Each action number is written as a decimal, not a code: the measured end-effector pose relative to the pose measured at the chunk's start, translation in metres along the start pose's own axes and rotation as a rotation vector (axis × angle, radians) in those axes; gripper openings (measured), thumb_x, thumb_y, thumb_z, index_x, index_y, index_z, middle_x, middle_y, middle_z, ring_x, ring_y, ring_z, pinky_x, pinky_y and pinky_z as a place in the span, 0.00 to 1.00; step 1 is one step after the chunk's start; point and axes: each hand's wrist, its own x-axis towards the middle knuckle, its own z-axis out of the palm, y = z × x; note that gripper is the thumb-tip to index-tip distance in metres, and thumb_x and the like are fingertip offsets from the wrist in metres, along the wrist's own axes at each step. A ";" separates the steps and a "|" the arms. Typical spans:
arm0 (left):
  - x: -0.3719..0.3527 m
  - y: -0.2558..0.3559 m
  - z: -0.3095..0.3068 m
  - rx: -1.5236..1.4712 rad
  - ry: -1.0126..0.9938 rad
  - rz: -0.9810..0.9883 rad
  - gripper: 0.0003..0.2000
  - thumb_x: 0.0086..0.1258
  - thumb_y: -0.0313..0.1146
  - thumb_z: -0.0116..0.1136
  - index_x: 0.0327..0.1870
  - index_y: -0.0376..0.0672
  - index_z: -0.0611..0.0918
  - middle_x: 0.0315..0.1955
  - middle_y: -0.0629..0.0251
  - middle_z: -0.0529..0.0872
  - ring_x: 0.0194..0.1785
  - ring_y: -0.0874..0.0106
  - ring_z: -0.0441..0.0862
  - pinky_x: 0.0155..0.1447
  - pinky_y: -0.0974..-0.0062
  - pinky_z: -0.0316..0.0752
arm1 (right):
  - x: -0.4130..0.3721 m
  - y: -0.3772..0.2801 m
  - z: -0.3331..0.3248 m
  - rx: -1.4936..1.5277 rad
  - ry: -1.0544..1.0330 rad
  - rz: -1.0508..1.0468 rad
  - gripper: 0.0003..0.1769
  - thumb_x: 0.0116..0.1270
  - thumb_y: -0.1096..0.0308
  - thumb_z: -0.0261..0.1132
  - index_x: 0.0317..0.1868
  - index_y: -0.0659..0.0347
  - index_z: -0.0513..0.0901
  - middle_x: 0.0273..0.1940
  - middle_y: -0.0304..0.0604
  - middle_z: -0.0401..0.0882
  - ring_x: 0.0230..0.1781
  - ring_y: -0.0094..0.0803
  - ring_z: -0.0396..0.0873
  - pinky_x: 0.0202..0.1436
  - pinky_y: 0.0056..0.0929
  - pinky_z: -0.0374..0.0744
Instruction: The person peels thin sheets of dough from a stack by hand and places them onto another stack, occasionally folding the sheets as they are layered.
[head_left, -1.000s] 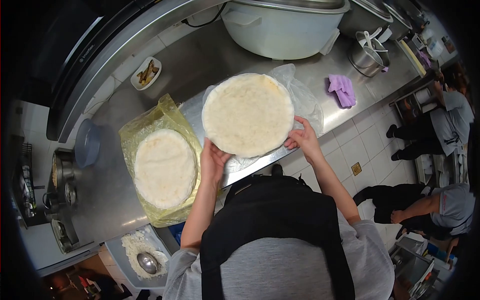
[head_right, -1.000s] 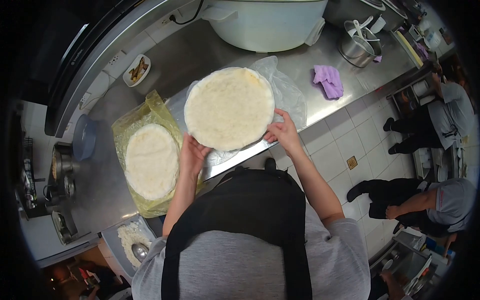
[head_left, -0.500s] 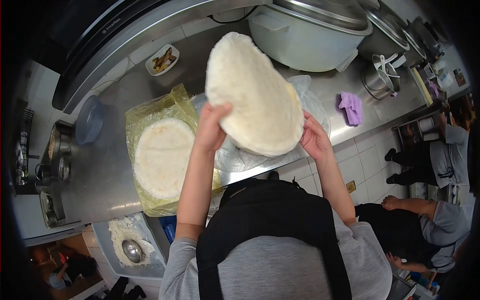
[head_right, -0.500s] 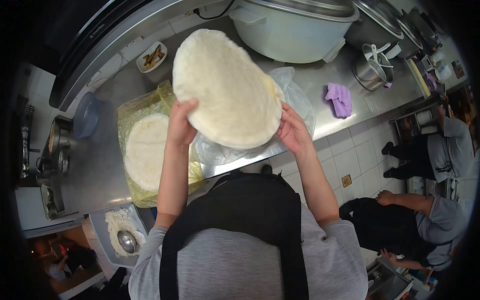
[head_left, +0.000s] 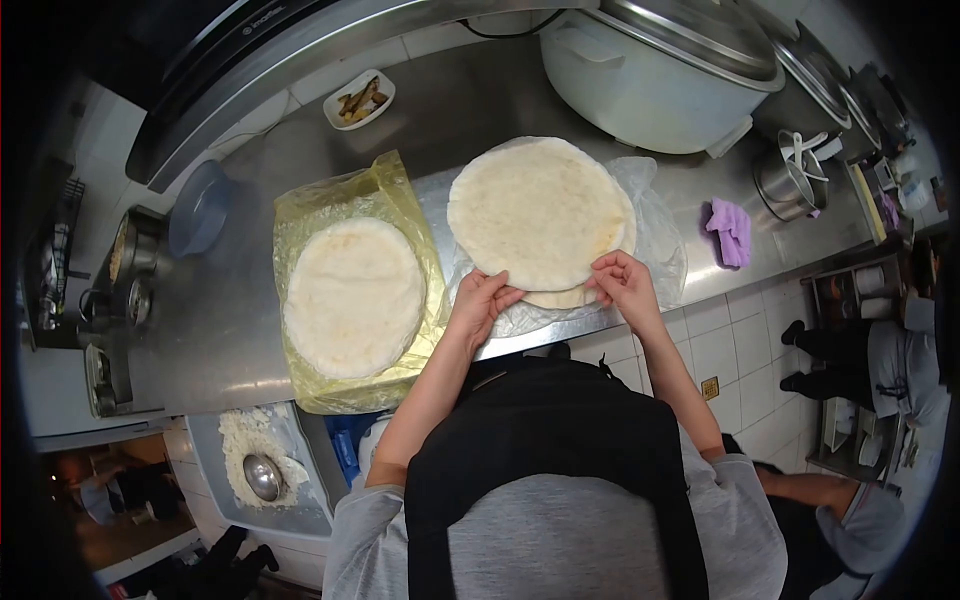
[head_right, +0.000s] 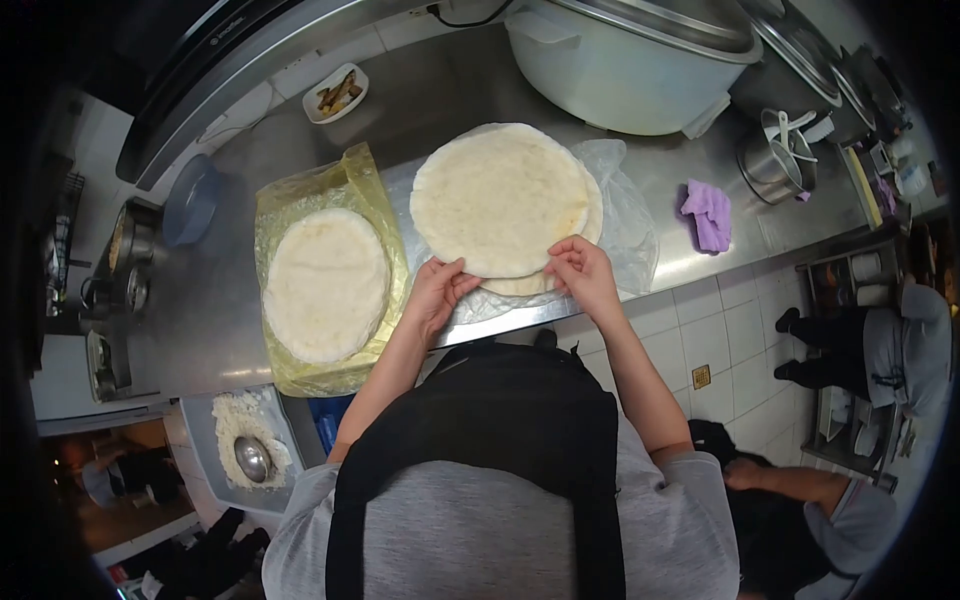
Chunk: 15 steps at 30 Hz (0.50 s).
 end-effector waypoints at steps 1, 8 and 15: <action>-0.001 0.002 0.002 0.059 0.013 0.021 0.10 0.70 0.26 0.51 0.48 0.31 0.73 0.43 0.55 0.82 0.42 0.70 0.84 0.45 0.78 0.83 | 0.004 -0.001 0.009 -0.182 0.041 -0.203 0.06 0.63 0.78 0.58 0.40 0.66 0.76 0.31 0.43 0.81 0.26 0.23 0.78 0.28 0.18 0.76; -0.015 -0.002 0.018 0.249 0.013 0.161 0.08 0.69 0.23 0.52 0.46 0.31 0.75 0.38 0.59 0.84 0.38 0.76 0.83 0.42 0.82 0.81 | -0.001 -0.040 0.057 -0.837 -0.006 -0.738 0.16 0.50 0.69 0.67 0.40 0.63 0.78 0.44 0.43 0.77 0.49 0.44 0.72 0.52 0.38 0.72; -0.034 -0.008 0.017 0.238 -0.026 0.115 0.04 0.67 0.23 0.55 0.39 0.33 0.76 0.28 0.63 0.84 0.30 0.78 0.83 0.39 0.83 0.81 | -0.009 -0.041 0.056 -0.899 -0.164 -0.595 0.15 0.51 0.68 0.68 0.40 0.62 0.78 0.43 0.46 0.79 0.46 0.44 0.76 0.48 0.35 0.74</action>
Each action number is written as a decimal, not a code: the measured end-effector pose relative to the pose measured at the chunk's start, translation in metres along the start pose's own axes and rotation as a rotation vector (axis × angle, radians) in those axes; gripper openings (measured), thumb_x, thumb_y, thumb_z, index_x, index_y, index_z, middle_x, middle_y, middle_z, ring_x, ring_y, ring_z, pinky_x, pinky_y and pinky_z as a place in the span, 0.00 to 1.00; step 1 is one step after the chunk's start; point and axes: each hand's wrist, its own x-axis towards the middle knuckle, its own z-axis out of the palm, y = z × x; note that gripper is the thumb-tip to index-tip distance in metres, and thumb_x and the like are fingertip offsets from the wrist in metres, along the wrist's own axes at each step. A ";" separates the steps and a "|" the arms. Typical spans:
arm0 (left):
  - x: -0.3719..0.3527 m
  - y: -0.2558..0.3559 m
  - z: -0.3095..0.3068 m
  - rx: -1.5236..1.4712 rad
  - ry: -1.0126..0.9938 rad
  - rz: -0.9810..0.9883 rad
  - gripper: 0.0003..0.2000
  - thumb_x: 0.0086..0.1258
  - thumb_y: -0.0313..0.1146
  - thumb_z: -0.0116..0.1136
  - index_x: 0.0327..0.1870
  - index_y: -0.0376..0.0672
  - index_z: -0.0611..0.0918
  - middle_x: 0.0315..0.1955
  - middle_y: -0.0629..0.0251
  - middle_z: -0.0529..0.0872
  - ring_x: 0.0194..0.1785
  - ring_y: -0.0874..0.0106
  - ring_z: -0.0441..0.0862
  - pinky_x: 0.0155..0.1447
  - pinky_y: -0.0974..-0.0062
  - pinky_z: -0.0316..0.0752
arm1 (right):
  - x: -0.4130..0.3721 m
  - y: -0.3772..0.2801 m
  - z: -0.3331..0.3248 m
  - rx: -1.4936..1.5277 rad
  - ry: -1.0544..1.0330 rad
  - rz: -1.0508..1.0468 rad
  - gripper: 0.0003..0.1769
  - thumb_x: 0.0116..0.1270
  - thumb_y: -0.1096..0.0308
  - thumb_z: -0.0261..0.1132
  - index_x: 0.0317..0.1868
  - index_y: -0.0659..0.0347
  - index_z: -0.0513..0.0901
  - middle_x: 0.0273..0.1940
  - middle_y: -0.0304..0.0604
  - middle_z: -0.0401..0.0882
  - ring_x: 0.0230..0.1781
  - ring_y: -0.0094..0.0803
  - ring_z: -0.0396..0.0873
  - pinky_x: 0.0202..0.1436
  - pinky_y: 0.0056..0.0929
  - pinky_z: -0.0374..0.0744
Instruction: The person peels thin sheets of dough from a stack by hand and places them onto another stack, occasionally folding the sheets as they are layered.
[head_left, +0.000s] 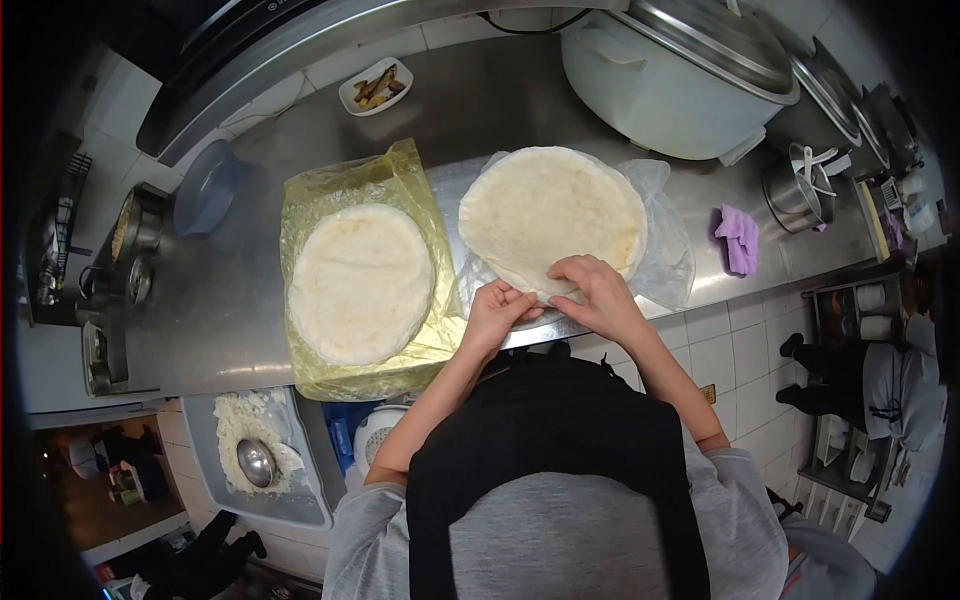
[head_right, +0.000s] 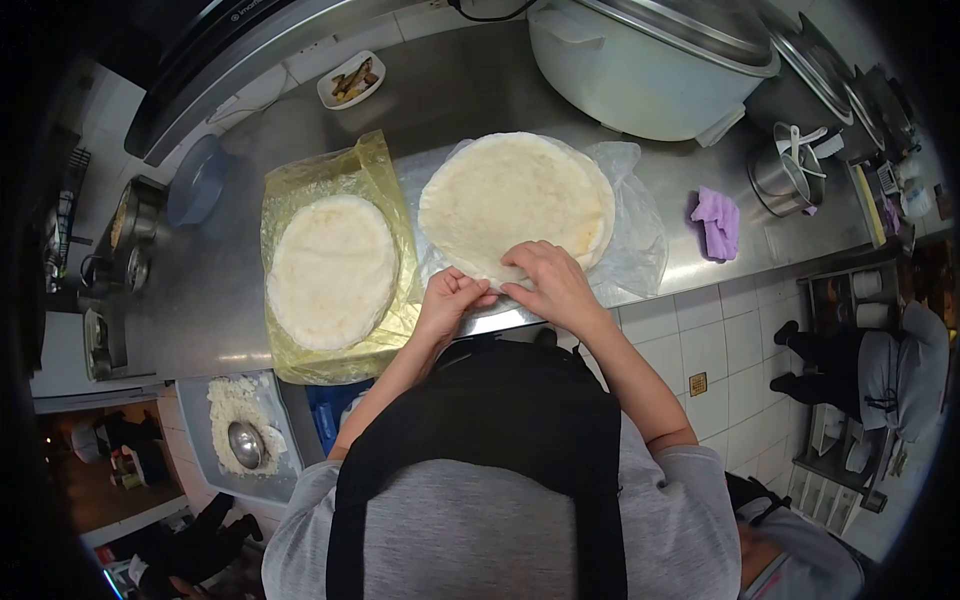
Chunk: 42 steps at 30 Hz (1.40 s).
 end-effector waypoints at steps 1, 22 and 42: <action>-0.001 0.002 0.004 -0.019 0.021 -0.014 0.04 0.66 0.23 0.56 0.38 0.33 0.75 0.26 0.63 0.83 0.30 0.77 0.83 0.39 0.83 0.81 | 0.001 0.002 0.000 0.023 -0.022 0.036 0.15 0.52 0.68 0.68 0.40 0.63 0.79 0.42 0.47 0.80 0.45 0.44 0.76 0.47 0.35 0.74; 0.000 -0.005 -0.003 -0.115 0.133 -0.062 0.09 0.65 0.23 0.57 0.44 0.32 0.76 0.33 0.59 0.84 0.33 0.75 0.83 0.38 0.82 0.81 | -0.003 0.022 -0.017 0.117 -0.047 0.139 0.04 0.55 0.73 0.62 0.30 0.65 0.78 0.30 0.49 0.78 0.33 0.44 0.77 0.37 0.35 0.74; 0.003 -0.010 0.024 0.106 0.176 0.000 0.23 0.61 0.18 0.58 0.57 0.36 0.66 0.47 0.59 0.77 0.44 0.73 0.80 0.37 0.80 0.82 | 0.027 0.016 0.010 -0.145 -0.015 -0.243 0.05 0.52 0.72 0.65 0.29 0.62 0.77 0.33 0.42 0.73 0.39 0.41 0.73 0.42 0.36 0.72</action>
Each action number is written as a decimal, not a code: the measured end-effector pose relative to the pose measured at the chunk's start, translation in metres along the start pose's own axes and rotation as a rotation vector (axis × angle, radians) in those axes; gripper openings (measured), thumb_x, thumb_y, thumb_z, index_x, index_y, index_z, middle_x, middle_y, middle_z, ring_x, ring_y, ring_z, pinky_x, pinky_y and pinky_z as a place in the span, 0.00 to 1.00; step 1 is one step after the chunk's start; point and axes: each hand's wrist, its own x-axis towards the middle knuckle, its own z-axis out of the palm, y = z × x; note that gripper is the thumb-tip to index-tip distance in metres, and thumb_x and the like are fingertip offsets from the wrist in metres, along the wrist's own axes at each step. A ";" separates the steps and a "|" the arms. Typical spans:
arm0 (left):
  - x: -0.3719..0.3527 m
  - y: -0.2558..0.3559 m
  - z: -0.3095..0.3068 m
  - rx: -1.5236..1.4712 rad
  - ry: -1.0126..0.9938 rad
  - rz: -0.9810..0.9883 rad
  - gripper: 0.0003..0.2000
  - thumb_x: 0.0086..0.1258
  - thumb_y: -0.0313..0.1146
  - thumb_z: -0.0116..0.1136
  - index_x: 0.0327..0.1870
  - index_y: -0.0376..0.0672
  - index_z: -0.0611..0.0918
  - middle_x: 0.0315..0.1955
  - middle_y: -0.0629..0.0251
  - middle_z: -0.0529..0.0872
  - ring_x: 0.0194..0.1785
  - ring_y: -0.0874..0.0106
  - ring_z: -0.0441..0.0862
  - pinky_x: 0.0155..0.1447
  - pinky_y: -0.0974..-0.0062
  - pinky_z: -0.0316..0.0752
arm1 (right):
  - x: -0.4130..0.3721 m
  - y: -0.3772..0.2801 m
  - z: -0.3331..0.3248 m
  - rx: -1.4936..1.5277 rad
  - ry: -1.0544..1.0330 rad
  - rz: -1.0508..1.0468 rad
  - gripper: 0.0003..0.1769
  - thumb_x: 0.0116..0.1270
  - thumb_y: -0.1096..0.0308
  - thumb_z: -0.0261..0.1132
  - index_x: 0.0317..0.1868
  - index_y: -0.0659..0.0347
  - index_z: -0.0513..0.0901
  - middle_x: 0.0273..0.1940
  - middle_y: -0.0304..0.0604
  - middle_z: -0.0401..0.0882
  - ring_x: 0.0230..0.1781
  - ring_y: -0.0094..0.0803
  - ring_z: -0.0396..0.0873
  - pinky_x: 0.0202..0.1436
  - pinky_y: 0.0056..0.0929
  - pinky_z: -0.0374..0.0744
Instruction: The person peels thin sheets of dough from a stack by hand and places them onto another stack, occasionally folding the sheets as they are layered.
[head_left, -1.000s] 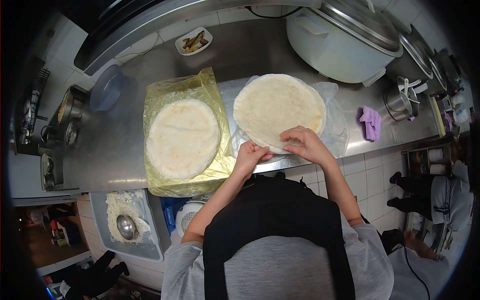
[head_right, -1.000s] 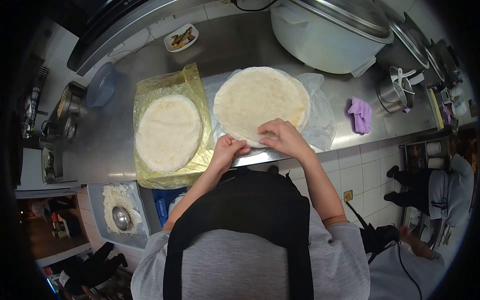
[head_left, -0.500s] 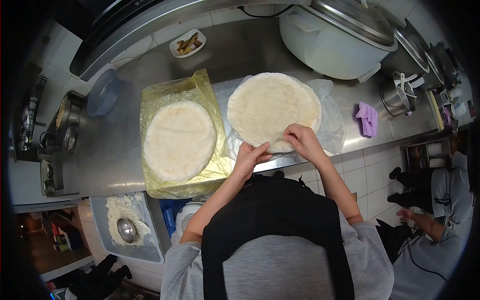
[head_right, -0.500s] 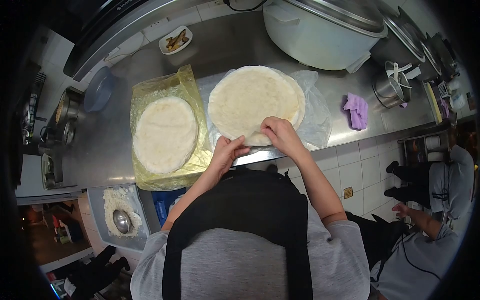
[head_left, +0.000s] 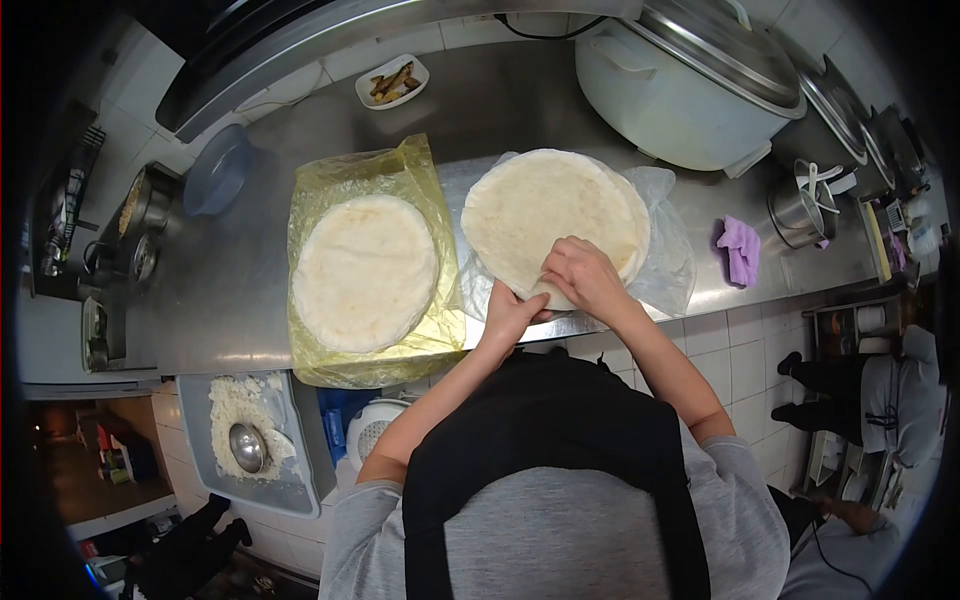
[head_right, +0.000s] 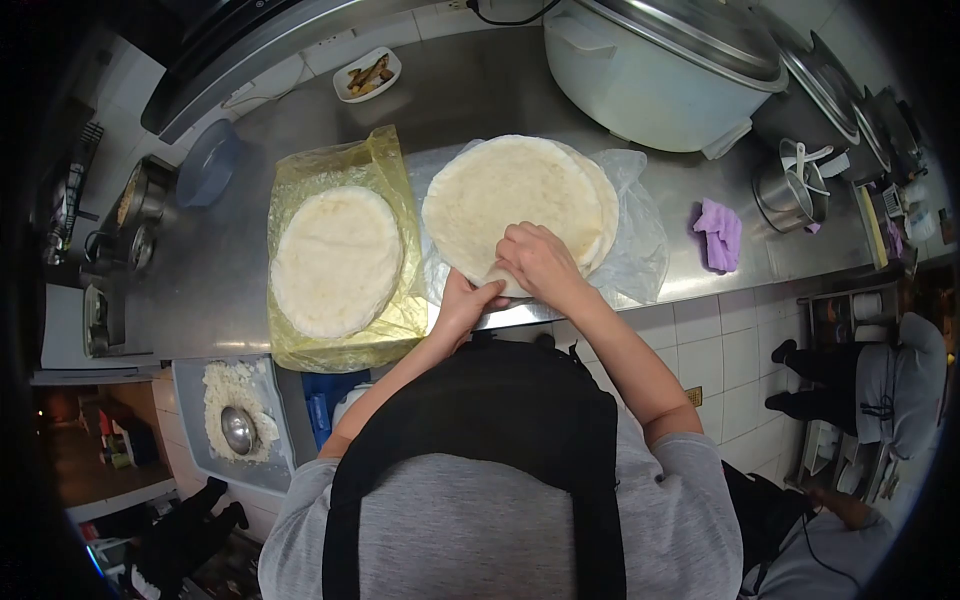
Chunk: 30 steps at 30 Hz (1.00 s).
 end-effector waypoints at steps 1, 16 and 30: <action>0.001 -0.004 -0.001 0.028 0.018 0.021 0.23 0.60 0.18 0.57 0.57 0.36 0.66 0.47 0.59 0.77 0.44 0.73 0.80 0.36 0.79 0.82 | 0.002 0.002 0.000 -0.033 0.027 -0.010 0.05 0.51 0.71 0.66 0.28 0.61 0.77 0.33 0.42 0.73 0.38 0.41 0.74 0.41 0.35 0.72; 0.016 -0.008 -0.019 0.176 0.094 0.206 0.31 0.56 0.19 0.56 0.62 0.37 0.59 0.47 0.54 0.76 0.42 0.68 0.81 0.29 0.77 0.81 | 0.024 0.014 0.012 0.023 0.064 0.056 0.04 0.54 0.70 0.64 0.29 0.61 0.79 0.27 0.44 0.77 0.35 0.41 0.76 0.42 0.35 0.70; 0.033 -0.009 -0.038 0.331 0.079 0.363 0.30 0.56 0.19 0.58 0.62 0.35 0.63 0.53 0.58 0.75 0.56 0.69 0.74 0.61 0.74 0.66 | 0.036 0.010 0.016 0.027 0.059 0.020 0.04 0.54 0.72 0.64 0.30 0.62 0.79 0.29 0.46 0.77 0.34 0.44 0.77 0.40 0.41 0.73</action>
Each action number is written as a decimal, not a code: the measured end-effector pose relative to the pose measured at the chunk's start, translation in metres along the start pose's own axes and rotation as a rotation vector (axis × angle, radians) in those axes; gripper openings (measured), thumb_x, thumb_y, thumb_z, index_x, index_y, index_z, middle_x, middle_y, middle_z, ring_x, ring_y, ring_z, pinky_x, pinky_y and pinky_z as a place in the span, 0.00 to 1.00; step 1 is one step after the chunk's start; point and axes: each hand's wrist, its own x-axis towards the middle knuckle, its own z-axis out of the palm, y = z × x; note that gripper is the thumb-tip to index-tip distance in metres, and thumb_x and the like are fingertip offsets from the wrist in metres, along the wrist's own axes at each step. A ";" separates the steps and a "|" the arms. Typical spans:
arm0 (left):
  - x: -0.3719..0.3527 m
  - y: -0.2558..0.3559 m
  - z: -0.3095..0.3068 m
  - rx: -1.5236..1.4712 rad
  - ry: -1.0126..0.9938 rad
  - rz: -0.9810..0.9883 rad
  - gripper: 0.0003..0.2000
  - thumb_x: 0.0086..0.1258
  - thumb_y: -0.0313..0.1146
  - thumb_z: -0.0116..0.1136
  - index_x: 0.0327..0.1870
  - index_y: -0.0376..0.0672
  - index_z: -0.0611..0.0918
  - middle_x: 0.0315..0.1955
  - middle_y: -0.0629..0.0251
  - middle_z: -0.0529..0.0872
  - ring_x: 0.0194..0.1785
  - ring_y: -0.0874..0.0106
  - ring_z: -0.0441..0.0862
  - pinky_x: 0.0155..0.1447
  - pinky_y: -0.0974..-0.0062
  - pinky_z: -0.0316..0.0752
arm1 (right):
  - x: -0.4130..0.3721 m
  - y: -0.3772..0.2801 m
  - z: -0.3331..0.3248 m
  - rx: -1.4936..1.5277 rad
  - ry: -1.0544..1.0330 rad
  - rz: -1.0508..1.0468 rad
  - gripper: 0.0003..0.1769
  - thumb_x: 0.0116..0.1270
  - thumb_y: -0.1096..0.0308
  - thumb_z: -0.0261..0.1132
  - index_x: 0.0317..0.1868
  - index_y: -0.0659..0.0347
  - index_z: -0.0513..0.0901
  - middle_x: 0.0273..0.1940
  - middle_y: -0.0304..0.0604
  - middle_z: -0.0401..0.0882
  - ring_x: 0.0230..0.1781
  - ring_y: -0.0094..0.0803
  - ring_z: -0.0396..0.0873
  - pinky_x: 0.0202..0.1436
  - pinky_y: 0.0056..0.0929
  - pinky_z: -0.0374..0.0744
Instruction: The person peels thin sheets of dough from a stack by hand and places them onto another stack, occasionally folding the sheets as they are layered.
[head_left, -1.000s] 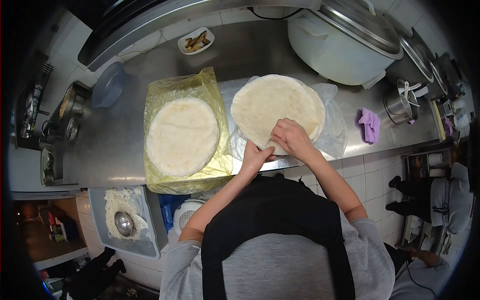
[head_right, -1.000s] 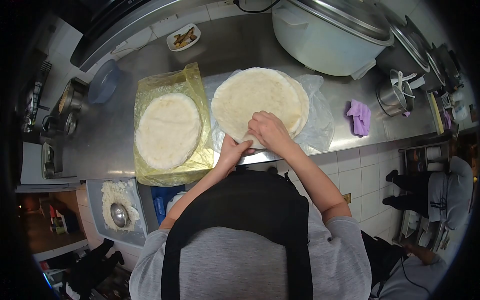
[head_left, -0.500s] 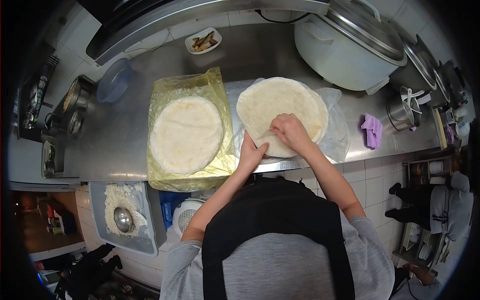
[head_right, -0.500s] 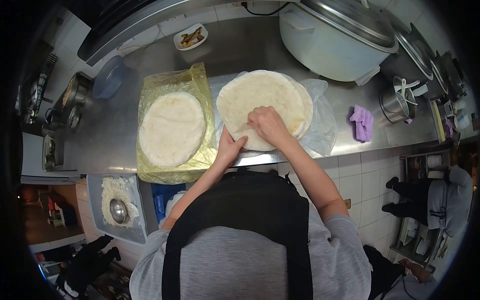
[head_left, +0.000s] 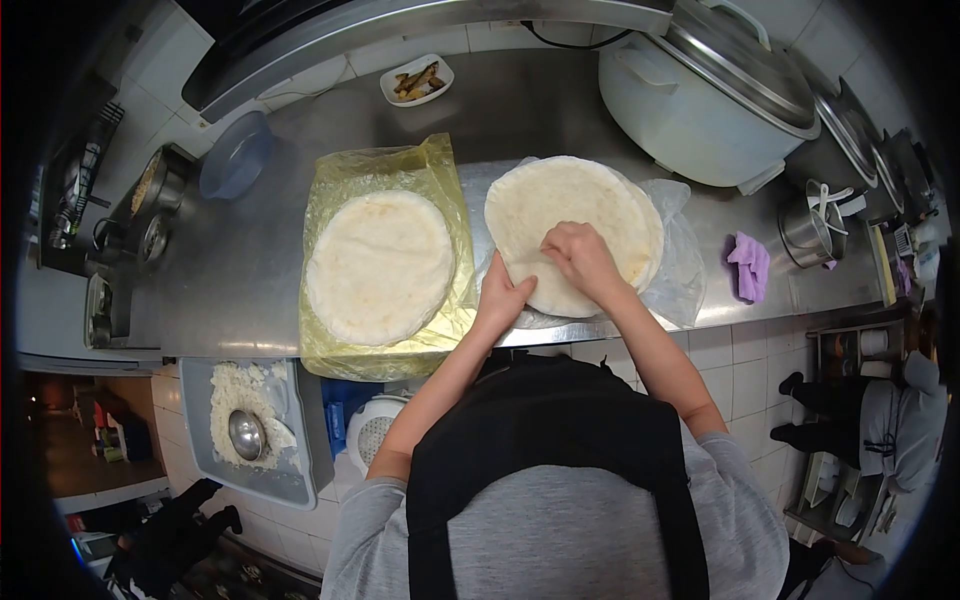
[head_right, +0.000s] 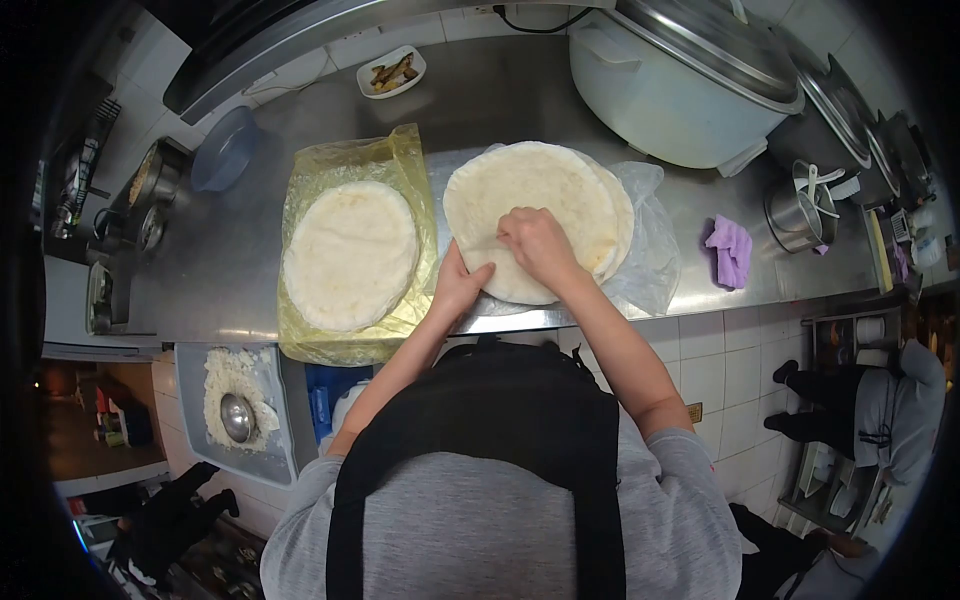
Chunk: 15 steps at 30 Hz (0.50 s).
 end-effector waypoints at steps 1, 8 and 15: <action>-0.001 0.002 0.001 0.000 0.001 0.000 0.30 0.56 0.19 0.58 0.62 0.35 0.63 0.53 0.58 0.75 0.56 0.69 0.74 0.61 0.74 0.66 | 0.000 0.003 -0.001 0.038 0.064 0.060 0.05 0.54 0.72 0.63 0.31 0.63 0.79 0.30 0.47 0.78 0.34 0.44 0.77 0.39 0.40 0.73; 0.010 0.001 -0.002 -0.043 0.018 0.028 0.26 0.58 0.25 0.60 0.59 0.33 0.67 0.49 0.53 0.79 0.52 0.68 0.77 0.57 0.74 0.70 | 0.006 -0.001 -0.007 -0.012 0.096 0.145 0.05 0.54 0.70 0.64 0.28 0.64 0.79 0.31 0.49 0.79 0.35 0.44 0.78 0.40 0.39 0.73; 0.014 0.013 -0.016 -0.029 -0.057 -0.146 0.20 0.62 0.28 0.60 0.54 0.31 0.72 0.45 0.55 0.82 0.48 0.70 0.80 0.51 0.74 0.74 | 0.017 -0.005 -0.017 -0.062 0.009 0.072 0.06 0.54 0.70 0.65 0.26 0.63 0.78 0.25 0.48 0.79 0.33 0.43 0.79 0.42 0.37 0.72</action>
